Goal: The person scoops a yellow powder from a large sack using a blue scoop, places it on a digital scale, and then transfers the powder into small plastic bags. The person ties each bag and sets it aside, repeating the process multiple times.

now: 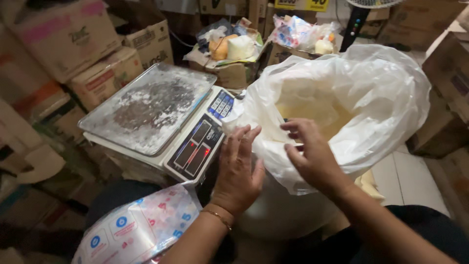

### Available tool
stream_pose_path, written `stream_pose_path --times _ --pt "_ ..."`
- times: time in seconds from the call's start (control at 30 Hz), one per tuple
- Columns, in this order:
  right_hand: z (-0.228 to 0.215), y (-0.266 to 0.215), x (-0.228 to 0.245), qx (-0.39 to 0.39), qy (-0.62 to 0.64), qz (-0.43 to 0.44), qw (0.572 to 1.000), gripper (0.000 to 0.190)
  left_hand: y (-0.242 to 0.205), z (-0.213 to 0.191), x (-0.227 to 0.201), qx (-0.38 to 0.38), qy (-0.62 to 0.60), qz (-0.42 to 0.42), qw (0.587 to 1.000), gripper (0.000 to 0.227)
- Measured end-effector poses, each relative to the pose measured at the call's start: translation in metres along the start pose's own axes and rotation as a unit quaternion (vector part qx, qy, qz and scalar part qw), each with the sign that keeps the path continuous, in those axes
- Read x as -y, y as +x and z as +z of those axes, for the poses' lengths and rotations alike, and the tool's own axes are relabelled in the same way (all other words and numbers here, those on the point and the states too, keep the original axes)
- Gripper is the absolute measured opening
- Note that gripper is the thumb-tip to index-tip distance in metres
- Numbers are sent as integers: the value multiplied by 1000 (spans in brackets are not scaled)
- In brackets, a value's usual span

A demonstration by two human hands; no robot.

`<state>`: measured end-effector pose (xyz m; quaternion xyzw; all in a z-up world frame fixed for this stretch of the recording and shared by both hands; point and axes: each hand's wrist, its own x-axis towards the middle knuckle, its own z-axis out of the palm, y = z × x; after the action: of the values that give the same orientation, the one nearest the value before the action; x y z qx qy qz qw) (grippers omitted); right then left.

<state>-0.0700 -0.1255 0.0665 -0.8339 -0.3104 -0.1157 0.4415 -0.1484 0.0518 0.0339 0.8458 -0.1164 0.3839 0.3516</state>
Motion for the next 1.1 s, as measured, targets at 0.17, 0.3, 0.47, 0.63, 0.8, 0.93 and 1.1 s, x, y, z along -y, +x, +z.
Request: stream_pose_path --times 0.17,0.3,0.47,0.63,0.8,0.93,1.1 --pt "42 -5 10 82 69 83 991 36 6 -24 22 -55 -7 -13 998 65" --pt "73 -11 5 185 98 240 948 38 16 -47 44 -97 10 -7 995 64" --pt "115 -14 -9 269 217 163 924 36 19 -61 58 -127 11 -8 992 63" --pt "147 -19 -15 309 248 129 909 38 19 -60 64 -130 -10 -26 991 61" --pt "162 -19 -17 325 199 235 894 38 17 -59 68 -135 -11 -35 990 61" --pt "167 -19 -22 325 197 258 888 36 16 -57 70 -131 -17 -44 990 60" --pt "174 -20 -36 330 208 264 882 31 17 -53 70 -133 -26 -39 990 61"
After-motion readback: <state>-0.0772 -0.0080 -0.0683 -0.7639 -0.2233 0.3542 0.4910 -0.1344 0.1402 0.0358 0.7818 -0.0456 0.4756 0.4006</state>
